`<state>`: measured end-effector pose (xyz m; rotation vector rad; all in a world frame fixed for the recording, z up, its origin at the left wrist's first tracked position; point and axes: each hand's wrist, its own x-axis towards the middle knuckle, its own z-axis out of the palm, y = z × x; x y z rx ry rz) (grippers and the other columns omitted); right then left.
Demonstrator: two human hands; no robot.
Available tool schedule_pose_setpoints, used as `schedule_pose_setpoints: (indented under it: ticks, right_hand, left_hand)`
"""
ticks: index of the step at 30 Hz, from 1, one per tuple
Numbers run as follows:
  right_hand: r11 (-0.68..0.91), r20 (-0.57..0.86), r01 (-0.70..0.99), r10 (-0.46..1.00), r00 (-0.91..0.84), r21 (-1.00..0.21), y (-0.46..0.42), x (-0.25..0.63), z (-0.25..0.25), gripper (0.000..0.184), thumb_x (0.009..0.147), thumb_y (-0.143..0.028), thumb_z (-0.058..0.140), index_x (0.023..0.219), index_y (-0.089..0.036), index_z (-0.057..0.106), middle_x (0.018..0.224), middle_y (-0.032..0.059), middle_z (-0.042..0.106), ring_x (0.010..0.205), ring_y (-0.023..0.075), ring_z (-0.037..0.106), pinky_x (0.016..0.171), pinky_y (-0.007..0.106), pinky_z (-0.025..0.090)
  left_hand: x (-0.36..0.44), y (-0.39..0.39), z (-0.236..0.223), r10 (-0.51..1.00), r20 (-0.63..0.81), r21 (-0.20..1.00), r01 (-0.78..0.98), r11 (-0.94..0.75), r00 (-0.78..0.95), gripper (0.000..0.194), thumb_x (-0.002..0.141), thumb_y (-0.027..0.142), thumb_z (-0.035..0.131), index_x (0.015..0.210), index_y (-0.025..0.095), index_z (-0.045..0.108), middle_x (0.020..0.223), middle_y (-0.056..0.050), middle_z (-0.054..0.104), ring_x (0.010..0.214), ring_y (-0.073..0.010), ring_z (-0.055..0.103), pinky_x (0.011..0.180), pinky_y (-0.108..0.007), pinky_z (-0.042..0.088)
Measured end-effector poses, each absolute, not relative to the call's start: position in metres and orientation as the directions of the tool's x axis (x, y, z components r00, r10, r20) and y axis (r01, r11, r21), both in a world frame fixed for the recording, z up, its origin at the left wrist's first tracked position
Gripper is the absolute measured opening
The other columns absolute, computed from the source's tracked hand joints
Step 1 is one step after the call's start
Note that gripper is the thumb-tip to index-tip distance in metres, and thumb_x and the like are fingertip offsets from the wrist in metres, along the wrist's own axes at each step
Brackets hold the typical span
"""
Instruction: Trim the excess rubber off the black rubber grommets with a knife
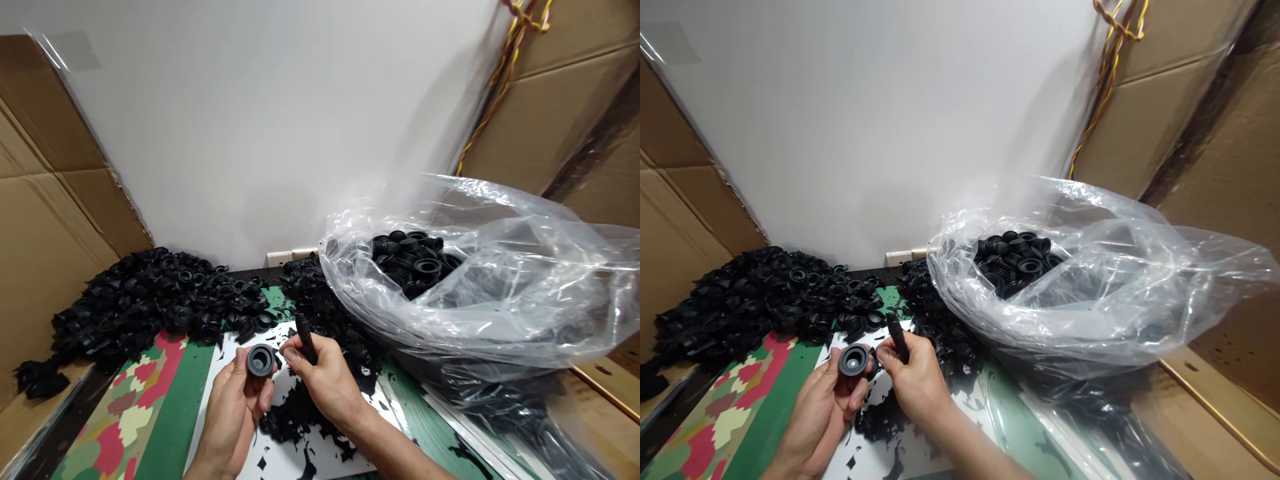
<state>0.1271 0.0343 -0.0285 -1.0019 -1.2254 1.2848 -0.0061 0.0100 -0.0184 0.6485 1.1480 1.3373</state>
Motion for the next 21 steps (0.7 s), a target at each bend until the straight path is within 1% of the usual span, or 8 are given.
schedule_pose_setpoints:
  ticks: [3,7,12,14,16,19,21]
  right_hand:
    - [0.078,0.093,-0.134,0.99,-0.108,-0.988,0.0337,0.1269,-0.0276,0.014,0.073,-0.026,0.06,0.068,-0.014,0.064,0.064,0.0001,0.057,0.062,0.0133,0.046,0.06,0.025,0.037]
    - [0.078,0.093,-0.134,0.989,-0.114,-0.988,0.0323,0.1267,-0.0252,0.013,0.073,-0.025,0.059,0.067,-0.014,0.063,0.063,-0.0005,0.055,0.061,0.0128,0.045,0.059,0.025,0.036]
    - [0.055,0.073,-0.157,0.991,-0.112,-0.986,0.032,0.127,-0.0217,0.013,0.07,-0.027,0.06,0.067,-0.014,0.063,0.061,-0.0005,0.054,0.06,0.0133,0.045,0.06,0.026,0.037]
    - [0.045,0.064,-0.161,0.992,-0.111,-0.986,0.032,0.1273,-0.021,0.015,0.07,-0.029,0.061,0.067,-0.014,0.063,0.06,-0.0006,0.053,0.059,0.0133,0.044,0.06,0.026,0.038]
    - [0.04,0.061,-0.17,0.991,-0.121,-0.985,0.0317,0.1274,-0.021,0.019,0.069,-0.032,0.062,0.068,-0.014,0.063,0.06,-0.0007,0.053,0.058,0.013,0.044,0.06,0.026,0.038]
    - [0.039,0.069,-0.192,0.985,-0.156,-0.981,0.0305,0.1263,-0.0222,0.023,0.068,-0.037,0.065,0.07,-0.013,0.064,0.06,-0.0006,0.054,0.057,0.0127,0.044,0.06,0.026,0.039]
    - [0.04,0.072,-0.201,0.985,-0.156,-0.979,0.0298,0.1249,-0.0236,0.023,0.065,-0.036,0.067,0.069,-0.014,0.064,0.063,0.0001,0.056,0.06,0.0136,0.046,0.06,0.026,0.04]
  left_hand:
    - [-0.0067,0.011,-0.0201,0.958,-0.247,0.904,-0.391,0.174,-0.143,0.04,0.067,0.051,0.07,0.07,0.012,0.063,0.063,-0.003,0.064,0.038,-0.0039,0.041,0.037,-0.017,0.025]
    - [-0.006,0.0105,-0.0206,0.965,-0.223,0.91,-0.384,0.157,-0.135,0.04,0.069,0.053,0.068,0.072,0.013,0.063,0.06,0.0,0.06,0.038,-0.0035,0.039,0.036,-0.016,0.026]
    - [-0.0052,0.0093,-0.0201,0.962,-0.213,0.924,-0.354,0.142,-0.17,0.042,0.069,0.053,0.068,0.089,0.015,0.067,0.049,0.006,0.048,0.039,-0.0043,0.04,0.037,-0.014,0.028]
    - [-0.0062,0.0096,-0.0211,0.965,-0.186,0.943,-0.31,0.122,-0.186,0.045,0.066,0.052,0.071,0.093,0.016,0.067,0.047,0.006,0.048,0.041,-0.005,0.042,0.037,-0.013,0.029]
    - [-0.0076,0.0105,-0.022,0.963,-0.148,0.966,-0.24,0.092,-0.226,0.047,0.061,0.05,0.076,0.093,0.017,0.068,0.047,0.005,0.051,0.042,-0.0055,0.044,0.037,-0.013,0.03]
    - [-0.0084,0.0123,-0.0206,0.955,-0.089,0.989,-0.142,0.051,-0.282,0.048,0.051,0.046,0.082,0.088,0.016,0.072,0.046,0.004,0.055,0.039,-0.0059,0.044,0.035,-0.014,0.031]
    - [-0.0075,0.0133,-0.0177,0.958,-0.046,0.993,-0.119,0.013,-0.284,0.045,0.045,0.041,0.085,0.081,0.016,0.073,0.05,0.002,0.06,0.041,-0.0072,0.047,0.037,-0.017,0.037]
